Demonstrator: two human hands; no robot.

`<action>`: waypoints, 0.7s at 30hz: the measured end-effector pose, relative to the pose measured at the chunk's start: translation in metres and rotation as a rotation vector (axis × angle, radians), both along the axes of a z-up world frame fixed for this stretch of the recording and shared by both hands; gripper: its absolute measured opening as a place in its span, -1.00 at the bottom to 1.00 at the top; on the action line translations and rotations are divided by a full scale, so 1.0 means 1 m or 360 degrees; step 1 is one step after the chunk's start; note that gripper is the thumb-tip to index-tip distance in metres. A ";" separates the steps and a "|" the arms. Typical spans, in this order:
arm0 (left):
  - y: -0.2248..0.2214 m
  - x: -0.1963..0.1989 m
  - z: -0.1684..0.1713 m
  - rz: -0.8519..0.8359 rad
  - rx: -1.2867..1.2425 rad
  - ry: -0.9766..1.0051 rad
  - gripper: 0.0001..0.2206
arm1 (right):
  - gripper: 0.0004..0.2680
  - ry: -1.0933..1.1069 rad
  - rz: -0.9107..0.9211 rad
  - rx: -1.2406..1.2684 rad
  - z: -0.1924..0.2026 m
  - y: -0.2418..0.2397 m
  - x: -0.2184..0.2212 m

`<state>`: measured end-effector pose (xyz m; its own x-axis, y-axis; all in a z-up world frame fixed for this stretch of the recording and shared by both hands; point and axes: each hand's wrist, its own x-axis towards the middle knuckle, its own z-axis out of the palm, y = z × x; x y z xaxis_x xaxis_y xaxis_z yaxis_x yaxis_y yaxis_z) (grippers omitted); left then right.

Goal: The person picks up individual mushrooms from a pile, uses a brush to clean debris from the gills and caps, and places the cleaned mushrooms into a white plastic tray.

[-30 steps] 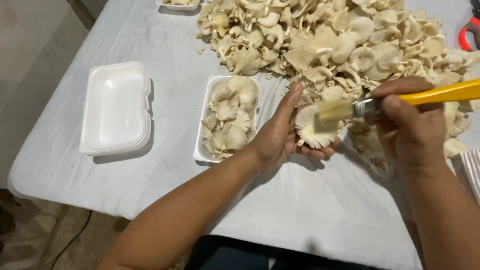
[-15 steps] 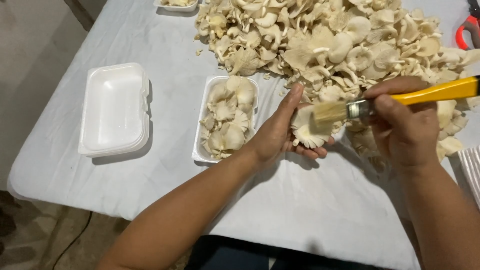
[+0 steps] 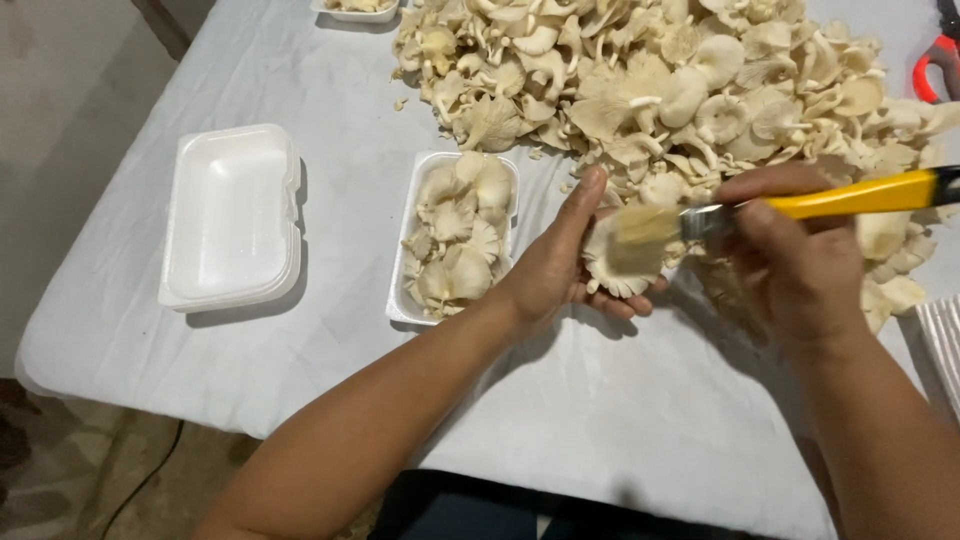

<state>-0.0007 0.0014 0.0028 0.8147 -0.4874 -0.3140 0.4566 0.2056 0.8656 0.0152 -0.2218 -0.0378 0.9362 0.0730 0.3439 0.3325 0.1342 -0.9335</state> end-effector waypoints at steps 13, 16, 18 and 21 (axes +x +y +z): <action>0.000 0.008 -0.024 0.0163 0.0237 -0.0296 -0.33 | -0.91 0.0093 -0.0060 0.0157 -0.001 -0.005 0.013; 0.013 0.005 -0.004 0.0262 0.0376 -0.0759 -0.75 | -0.93 0.0118 -0.0088 0.0158 -0.002 -0.006 0.012; 0.024 -0.006 0.035 0.0618 0.0281 -0.0571 -0.65 | -0.95 0.0119 -0.0081 0.0162 -0.003 -0.007 0.014; 0.065 0.010 0.040 0.0943 0.0741 -0.1307 -0.79 | -0.94 0.0143 -0.0108 0.0159 0.000 -0.004 0.012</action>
<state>0.0094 0.0668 0.0427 0.9238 0.0721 0.3761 -0.3527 -0.2222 0.9090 0.0273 -0.2254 -0.0376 0.9651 -0.0219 0.2610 0.2597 0.2078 -0.9431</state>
